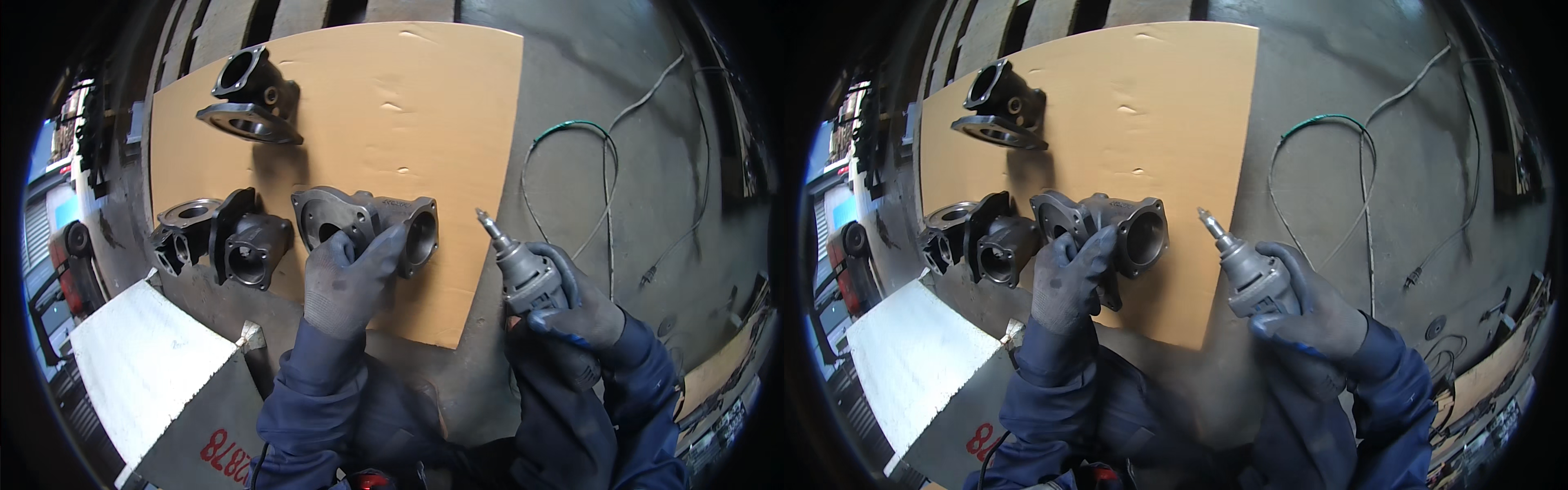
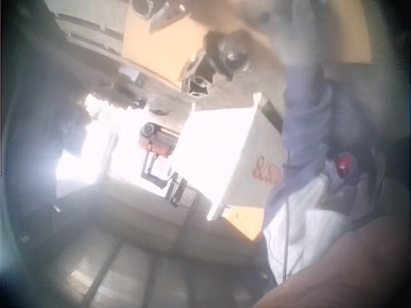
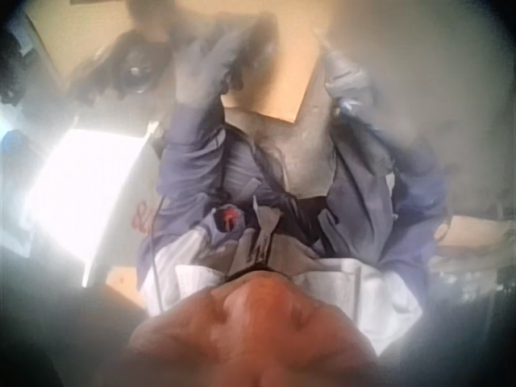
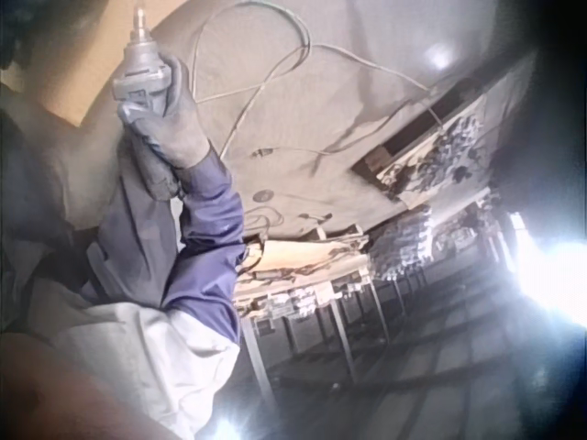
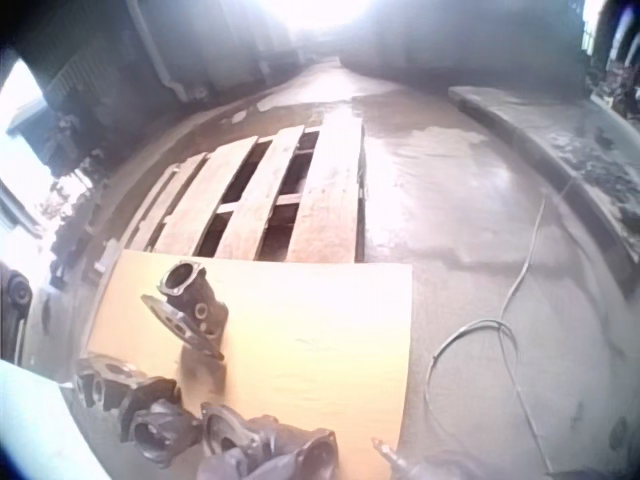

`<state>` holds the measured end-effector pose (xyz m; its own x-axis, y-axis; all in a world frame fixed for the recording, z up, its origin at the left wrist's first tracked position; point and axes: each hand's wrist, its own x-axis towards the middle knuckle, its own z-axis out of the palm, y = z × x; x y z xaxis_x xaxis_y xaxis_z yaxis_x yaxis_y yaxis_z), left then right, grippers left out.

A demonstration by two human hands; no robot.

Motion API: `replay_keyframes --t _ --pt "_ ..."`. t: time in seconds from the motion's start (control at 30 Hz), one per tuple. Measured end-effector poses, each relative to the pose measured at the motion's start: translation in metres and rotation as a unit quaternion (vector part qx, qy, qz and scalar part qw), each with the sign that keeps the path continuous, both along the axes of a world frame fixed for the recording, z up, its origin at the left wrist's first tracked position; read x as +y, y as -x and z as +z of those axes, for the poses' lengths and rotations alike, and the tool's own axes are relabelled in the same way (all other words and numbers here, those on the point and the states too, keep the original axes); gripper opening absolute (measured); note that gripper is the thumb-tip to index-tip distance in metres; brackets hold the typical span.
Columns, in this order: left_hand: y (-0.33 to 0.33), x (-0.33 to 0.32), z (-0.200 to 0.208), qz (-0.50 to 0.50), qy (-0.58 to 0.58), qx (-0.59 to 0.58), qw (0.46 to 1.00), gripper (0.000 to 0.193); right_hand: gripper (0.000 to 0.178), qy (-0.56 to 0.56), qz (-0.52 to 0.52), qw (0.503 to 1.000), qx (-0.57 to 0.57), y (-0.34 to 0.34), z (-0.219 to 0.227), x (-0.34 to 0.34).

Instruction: The person uses a handheld rotary tool to grind the interior surfaces of several metal flanges placed on a cardboard sheet. They repeatedly pick up each flange, rotate it, and apply the tool to the inner bore and edges, then set the parts aside or into a nearby bin.

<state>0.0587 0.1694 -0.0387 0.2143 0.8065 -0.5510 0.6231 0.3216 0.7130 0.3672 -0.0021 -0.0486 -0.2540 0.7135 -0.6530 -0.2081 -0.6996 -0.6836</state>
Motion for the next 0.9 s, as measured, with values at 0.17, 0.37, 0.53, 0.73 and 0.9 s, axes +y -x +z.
replay_keyframes --t 0.17,0.37,0.53,0.73,0.9 --pt "-0.037 -0.010 0.009 0.069 0.112 -0.018 0.991 0.035 0.106 -0.023 0.082 0.991 -0.100 -0.008 -0.004 0.002" --pt "-0.030 -0.031 0.008 0.143 0.108 -0.024 0.983 0.029 0.104 -0.097 0.124 0.972 -0.176 -0.005 -0.019 -0.003" --pt "-0.019 -0.054 -0.005 0.114 0.023 -0.123 0.986 0.034 0.100 -0.090 0.139 0.969 -0.185 0.000 -0.025 -0.003" --pt "-0.015 -0.068 -0.012 0.040 0.028 -0.030 0.998 0.037 0.100 -0.100 0.176 0.958 -0.205 -0.001 -0.024 0.017" --pt "-0.013 -0.068 -0.014 -0.007 0.051 0.016 0.999 0.025 0.098 -0.107 0.212 0.948 -0.211 -0.011 -0.020 0.019"
